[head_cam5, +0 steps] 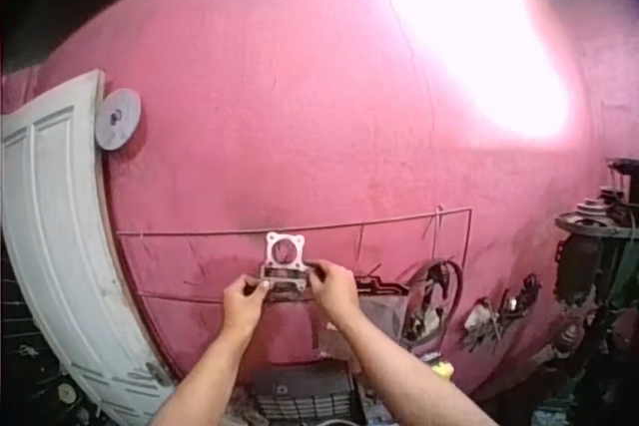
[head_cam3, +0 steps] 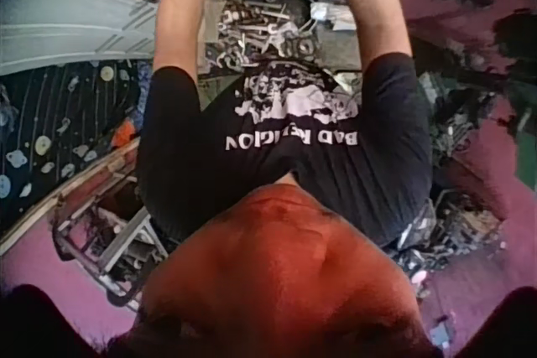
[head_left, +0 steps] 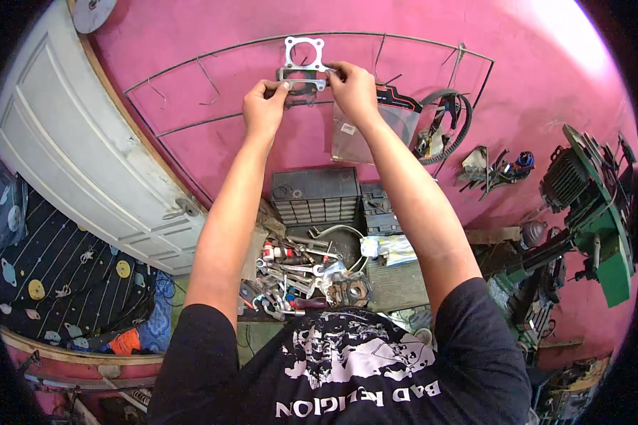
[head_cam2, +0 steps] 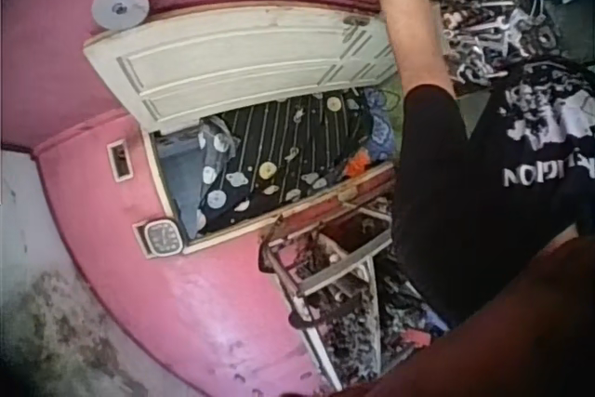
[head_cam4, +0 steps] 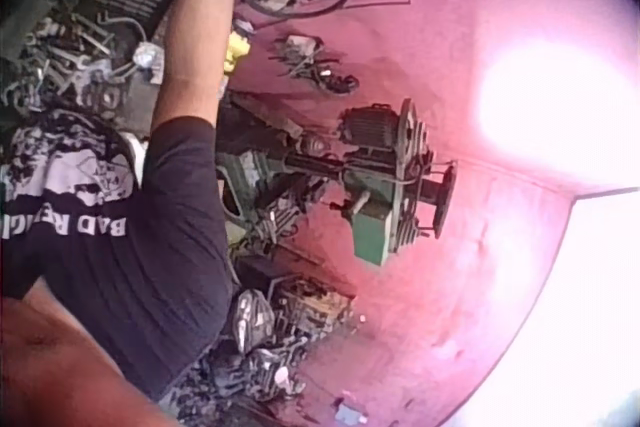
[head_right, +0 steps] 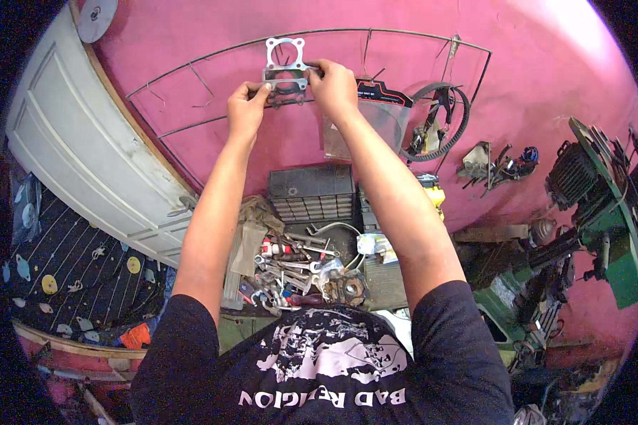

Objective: The person organizes a cluttered workbench by moving a face shield aside, then handling a blue checkered package and a long plastic-wrapped item. They wipe the wrapped item with a cloth and place it on a wooden board. Finally, they pick up and inspect several metal gaskets, placing them on the wall.

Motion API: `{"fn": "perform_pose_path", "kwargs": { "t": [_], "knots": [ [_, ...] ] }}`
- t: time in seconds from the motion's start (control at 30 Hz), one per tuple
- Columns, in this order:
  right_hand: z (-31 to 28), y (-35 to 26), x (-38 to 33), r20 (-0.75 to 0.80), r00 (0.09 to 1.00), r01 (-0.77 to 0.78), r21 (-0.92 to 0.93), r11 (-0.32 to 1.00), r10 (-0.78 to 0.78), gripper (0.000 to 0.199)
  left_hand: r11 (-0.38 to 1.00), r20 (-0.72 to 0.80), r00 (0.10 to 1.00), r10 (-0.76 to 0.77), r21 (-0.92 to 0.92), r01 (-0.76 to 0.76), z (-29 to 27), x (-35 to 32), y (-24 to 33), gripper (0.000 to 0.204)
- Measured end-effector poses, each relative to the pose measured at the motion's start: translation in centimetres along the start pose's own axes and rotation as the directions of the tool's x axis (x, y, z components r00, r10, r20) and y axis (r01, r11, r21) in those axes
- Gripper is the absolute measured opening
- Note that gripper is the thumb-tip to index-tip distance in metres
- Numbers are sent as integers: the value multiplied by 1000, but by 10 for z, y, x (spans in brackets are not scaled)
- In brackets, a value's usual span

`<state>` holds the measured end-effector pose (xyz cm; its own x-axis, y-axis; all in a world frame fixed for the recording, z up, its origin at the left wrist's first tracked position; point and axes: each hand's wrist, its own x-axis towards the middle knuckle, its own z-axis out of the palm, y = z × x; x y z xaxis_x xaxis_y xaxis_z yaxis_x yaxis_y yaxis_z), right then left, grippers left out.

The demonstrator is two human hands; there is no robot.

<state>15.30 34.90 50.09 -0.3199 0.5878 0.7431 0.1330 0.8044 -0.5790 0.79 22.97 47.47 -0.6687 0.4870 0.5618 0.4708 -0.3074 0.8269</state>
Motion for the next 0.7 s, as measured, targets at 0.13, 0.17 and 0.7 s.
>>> {"fn": "perform_pose_path", "kwargs": {
  "t": [0.13,0.17,0.7],
  "knots": [
    [24,17,8,134,984,-105,-117,987,121,27,995,-44,997,-61,74,64,2,10,-30,17],
    [29,19,3,145,982,-103,-143,984,124,26,992,-53,996,-70,103,75,0,10,-46,16],
    [-43,137,-444,670,372,-269,-585,766,642,58,837,632,603,-487,536,114,-26,-399,-205,50]
  ]
}}
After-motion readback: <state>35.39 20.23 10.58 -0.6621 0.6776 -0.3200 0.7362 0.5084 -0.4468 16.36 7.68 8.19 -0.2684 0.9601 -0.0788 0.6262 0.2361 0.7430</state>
